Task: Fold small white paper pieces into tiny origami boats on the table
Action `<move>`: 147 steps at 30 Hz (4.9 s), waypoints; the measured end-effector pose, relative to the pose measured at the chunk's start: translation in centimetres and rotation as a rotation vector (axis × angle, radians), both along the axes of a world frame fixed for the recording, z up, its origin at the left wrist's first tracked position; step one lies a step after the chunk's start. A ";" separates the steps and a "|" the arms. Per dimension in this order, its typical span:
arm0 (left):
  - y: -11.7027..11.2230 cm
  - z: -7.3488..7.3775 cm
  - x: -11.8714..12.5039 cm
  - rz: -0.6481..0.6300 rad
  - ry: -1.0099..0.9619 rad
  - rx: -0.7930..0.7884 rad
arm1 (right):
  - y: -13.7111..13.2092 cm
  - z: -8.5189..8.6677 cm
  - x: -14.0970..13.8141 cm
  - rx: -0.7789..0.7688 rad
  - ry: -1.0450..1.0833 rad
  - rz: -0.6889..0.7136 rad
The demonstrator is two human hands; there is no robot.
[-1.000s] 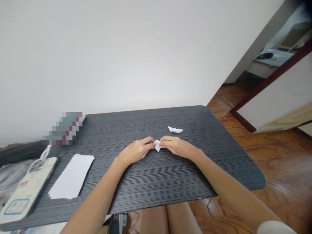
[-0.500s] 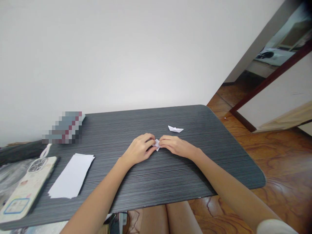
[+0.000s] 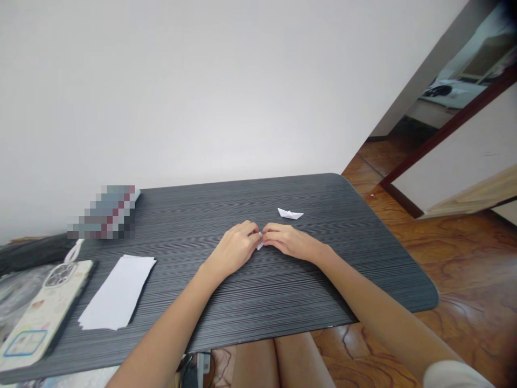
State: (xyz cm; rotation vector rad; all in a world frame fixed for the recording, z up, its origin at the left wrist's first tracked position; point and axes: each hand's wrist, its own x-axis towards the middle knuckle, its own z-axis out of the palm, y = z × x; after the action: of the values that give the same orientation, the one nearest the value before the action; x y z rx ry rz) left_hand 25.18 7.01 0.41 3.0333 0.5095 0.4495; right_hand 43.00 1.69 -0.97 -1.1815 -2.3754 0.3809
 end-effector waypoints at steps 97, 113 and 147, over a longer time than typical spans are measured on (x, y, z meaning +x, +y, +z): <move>0.6 0.8 -0.2 0.249 -0.386 -1.119 | -1.0 1.1 -0.3 0.162 -0.035 -0.041; 1.0 0.9 -0.9 0.148 -0.432 -1.131 | -0.3 0.9 0.3 0.053 0.187 -0.117; 0.4 0.4 -1.0 -0.060 -0.438 -0.537 | -0.3 1.1 0.2 -0.006 0.315 -0.128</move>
State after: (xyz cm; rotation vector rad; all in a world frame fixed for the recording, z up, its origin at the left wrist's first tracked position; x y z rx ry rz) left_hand 24.13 7.44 0.77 2.3401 0.4214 0.7960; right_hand 43.25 1.37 0.11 -1.1731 -2.0201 0.4917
